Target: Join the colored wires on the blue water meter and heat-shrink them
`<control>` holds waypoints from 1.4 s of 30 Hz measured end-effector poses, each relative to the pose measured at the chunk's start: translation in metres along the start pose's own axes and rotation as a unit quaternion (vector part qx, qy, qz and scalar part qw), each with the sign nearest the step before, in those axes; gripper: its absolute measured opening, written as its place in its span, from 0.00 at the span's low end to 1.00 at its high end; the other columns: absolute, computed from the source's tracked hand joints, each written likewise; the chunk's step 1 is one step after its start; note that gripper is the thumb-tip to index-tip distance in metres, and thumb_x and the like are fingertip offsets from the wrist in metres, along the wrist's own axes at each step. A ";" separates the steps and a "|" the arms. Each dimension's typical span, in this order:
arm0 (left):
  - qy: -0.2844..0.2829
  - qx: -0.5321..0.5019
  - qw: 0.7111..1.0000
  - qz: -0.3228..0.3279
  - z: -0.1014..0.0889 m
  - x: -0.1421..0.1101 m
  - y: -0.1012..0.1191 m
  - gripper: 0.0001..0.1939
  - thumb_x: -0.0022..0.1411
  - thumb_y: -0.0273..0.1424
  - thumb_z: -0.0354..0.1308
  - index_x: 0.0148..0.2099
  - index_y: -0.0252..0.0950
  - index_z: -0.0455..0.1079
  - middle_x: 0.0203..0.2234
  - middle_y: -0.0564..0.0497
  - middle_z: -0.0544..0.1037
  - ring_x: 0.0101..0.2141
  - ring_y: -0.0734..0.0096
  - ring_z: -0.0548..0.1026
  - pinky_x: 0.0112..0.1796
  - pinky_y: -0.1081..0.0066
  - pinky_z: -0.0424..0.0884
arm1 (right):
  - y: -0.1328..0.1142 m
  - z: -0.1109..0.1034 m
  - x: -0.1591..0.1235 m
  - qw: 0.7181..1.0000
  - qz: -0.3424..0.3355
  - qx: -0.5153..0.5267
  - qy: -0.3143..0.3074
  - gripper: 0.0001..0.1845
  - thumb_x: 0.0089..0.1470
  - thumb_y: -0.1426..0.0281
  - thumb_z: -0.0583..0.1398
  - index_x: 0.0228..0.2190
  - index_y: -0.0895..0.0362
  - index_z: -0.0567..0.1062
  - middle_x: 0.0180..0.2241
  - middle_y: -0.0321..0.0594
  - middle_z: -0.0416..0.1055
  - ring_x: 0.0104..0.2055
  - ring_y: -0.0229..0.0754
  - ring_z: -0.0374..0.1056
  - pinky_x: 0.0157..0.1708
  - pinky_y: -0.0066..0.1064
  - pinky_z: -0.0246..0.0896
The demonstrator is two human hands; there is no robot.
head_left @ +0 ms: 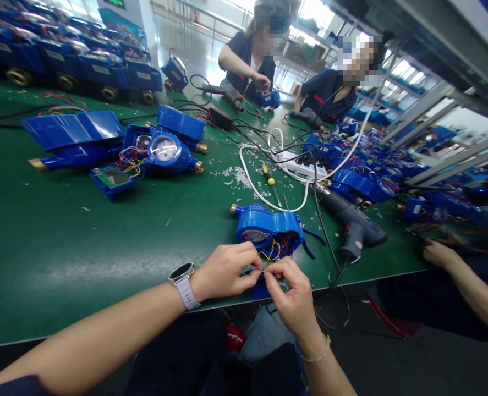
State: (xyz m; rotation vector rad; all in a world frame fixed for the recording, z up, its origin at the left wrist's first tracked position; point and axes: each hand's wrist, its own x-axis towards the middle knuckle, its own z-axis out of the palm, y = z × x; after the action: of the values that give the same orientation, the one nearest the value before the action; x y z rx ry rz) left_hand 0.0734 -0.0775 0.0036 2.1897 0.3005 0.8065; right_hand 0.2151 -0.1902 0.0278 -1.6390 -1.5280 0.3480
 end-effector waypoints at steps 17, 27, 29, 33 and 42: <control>-0.103 0.018 0.993 -0.050 -0.006 0.001 0.003 0.06 0.66 0.30 0.47 0.36 0.36 0.63 0.25 0.54 0.72 0.24 0.73 0.68 0.27 0.73 0.59 | -0.004 -0.003 0.001 1.000 -0.012 0.013 -0.011 0.09 0.58 0.76 0.56 0.26 0.57 0.69 0.27 0.35 0.64 0.30 0.38 0.60 0.31 0.29 0.54; -0.026 -0.245 0.956 -0.162 0.002 0.004 -0.004 0.06 0.60 0.30 0.49 0.30 0.35 0.58 0.20 0.58 0.60 0.22 0.77 0.58 0.25 0.76 0.55 | -0.001 -0.006 0.000 1.000 -0.004 0.011 0.002 0.09 0.59 0.76 0.56 0.27 0.57 0.69 0.27 0.35 0.64 0.31 0.39 0.61 0.32 0.29 0.55; 0.031 -0.286 0.938 -0.193 0.001 0.005 -0.008 0.07 0.59 0.32 0.48 0.29 0.36 0.56 0.20 0.59 0.58 0.21 0.78 0.55 0.24 0.76 0.54 | 0.003 -0.009 -0.001 1.000 0.001 0.015 0.014 0.08 0.59 0.75 0.56 0.27 0.57 0.69 0.27 0.35 0.64 0.31 0.39 0.62 0.32 0.29 0.55; 0.042 -0.262 0.933 -0.242 0.005 0.006 -0.011 0.09 0.60 0.34 0.50 0.36 0.33 0.64 0.19 0.59 0.60 0.21 0.78 0.57 0.24 0.76 0.54 | 0.006 -0.012 -0.003 1.000 -0.014 0.016 0.012 0.08 0.59 0.75 0.56 0.28 0.56 0.70 0.29 0.36 0.65 0.33 0.39 0.63 0.34 0.29 0.57; -0.010 -0.185 0.956 -0.227 0.015 0.009 -0.004 0.12 0.61 0.36 0.52 0.32 0.32 0.68 0.20 0.56 0.66 0.22 0.76 0.61 0.25 0.75 0.55 | 0.013 -0.014 -0.009 0.999 -0.020 -0.006 0.031 0.09 0.59 0.71 0.57 0.41 0.54 0.75 0.40 0.42 0.69 0.40 0.44 0.67 0.39 0.33 0.64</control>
State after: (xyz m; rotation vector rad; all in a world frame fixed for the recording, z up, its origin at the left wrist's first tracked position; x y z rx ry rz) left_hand 0.0903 -0.0796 -0.0022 1.6857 0.5691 0.5298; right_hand 0.2323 -0.2030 0.0236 -1.6115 -1.5165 0.2654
